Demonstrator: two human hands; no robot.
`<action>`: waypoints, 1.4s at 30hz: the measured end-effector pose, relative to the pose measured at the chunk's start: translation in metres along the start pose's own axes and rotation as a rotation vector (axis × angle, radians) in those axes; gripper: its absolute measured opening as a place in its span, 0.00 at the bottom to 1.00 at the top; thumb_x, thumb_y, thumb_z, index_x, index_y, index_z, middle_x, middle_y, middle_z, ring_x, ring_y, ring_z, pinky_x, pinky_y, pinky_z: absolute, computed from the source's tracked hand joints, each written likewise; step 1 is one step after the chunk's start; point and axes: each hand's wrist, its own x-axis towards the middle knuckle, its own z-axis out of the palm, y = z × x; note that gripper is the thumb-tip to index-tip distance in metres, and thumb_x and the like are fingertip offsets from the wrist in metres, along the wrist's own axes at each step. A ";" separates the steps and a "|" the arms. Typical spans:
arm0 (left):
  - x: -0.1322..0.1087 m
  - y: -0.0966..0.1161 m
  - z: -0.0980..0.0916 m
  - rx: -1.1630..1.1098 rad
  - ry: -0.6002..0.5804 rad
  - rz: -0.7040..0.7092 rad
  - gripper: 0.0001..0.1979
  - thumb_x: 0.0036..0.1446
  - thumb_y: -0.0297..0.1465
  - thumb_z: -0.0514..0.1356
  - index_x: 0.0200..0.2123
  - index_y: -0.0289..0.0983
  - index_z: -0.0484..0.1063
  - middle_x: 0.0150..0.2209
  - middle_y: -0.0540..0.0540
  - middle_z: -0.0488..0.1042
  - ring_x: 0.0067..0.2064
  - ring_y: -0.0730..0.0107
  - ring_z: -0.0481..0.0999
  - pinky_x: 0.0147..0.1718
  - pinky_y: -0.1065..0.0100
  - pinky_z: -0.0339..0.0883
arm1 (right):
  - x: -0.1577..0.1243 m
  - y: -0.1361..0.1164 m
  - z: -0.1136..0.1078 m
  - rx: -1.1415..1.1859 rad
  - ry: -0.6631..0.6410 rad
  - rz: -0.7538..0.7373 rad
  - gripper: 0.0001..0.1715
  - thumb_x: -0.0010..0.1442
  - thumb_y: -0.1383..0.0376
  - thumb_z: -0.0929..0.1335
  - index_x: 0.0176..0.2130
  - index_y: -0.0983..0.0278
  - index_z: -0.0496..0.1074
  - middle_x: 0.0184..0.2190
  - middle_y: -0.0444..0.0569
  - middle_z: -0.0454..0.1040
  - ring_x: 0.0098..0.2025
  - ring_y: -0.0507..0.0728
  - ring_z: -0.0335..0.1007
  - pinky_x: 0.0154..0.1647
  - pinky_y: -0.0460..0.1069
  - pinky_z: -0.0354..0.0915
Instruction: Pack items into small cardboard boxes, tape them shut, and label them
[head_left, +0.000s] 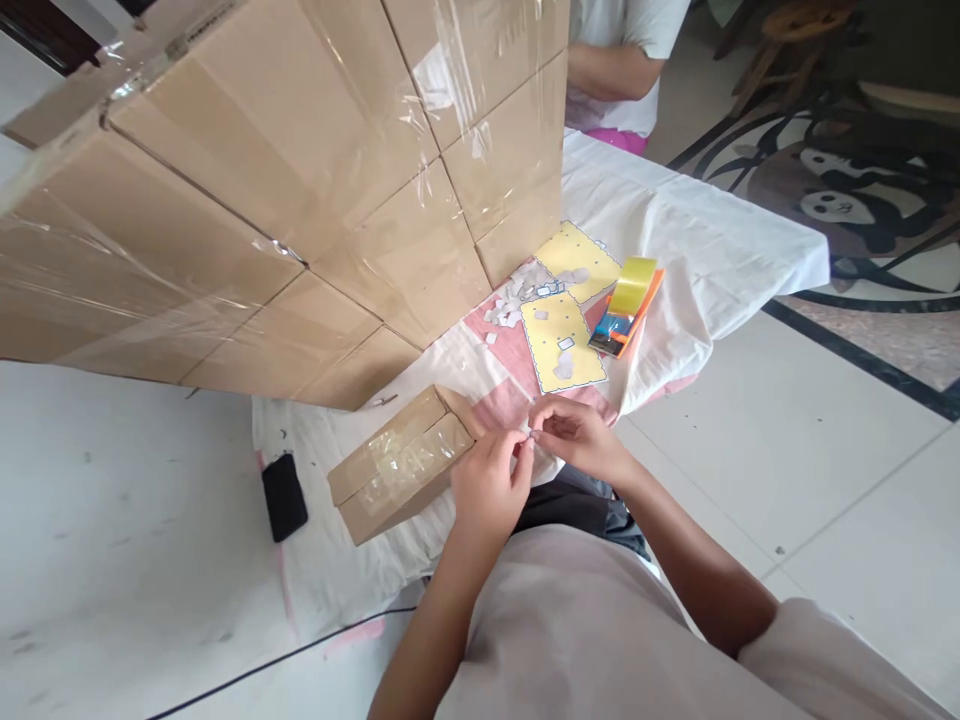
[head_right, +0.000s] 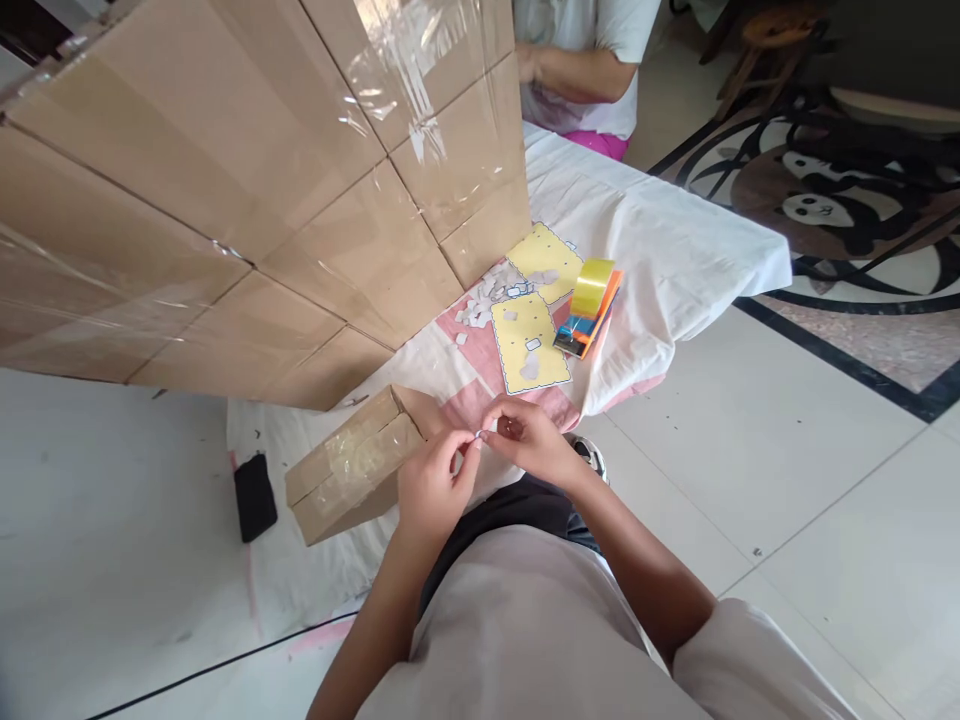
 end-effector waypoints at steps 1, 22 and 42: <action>-0.004 -0.002 -0.010 0.028 0.065 -0.012 0.07 0.66 0.33 0.58 0.42 0.41 0.76 0.33 0.50 0.79 0.31 0.73 0.73 0.33 0.70 0.62 | 0.004 0.001 0.002 0.020 -0.022 0.018 0.12 0.59 0.58 0.75 0.34 0.63 0.75 0.34 0.46 0.72 0.32 0.51 0.64 0.32 0.47 0.60; -0.003 -0.092 -0.077 0.513 0.209 -0.644 0.21 0.67 0.44 0.49 0.54 0.41 0.72 0.57 0.39 0.76 0.60 0.50 0.70 0.61 0.45 0.51 | 0.077 0.061 0.062 0.508 -0.023 0.664 0.24 0.45 0.56 0.79 0.26 0.62 0.63 0.14 0.30 0.50 0.17 0.44 0.39 0.17 0.43 0.38; -0.004 -0.091 -0.078 0.505 0.214 -0.649 0.20 0.67 0.43 0.49 0.53 0.41 0.72 0.57 0.39 0.76 0.60 0.49 0.70 0.61 0.42 0.52 | 0.046 0.058 0.076 0.163 0.058 0.187 0.29 0.53 0.40 0.74 0.27 0.63 0.76 0.26 0.44 0.73 0.37 0.57 0.70 0.41 0.50 0.66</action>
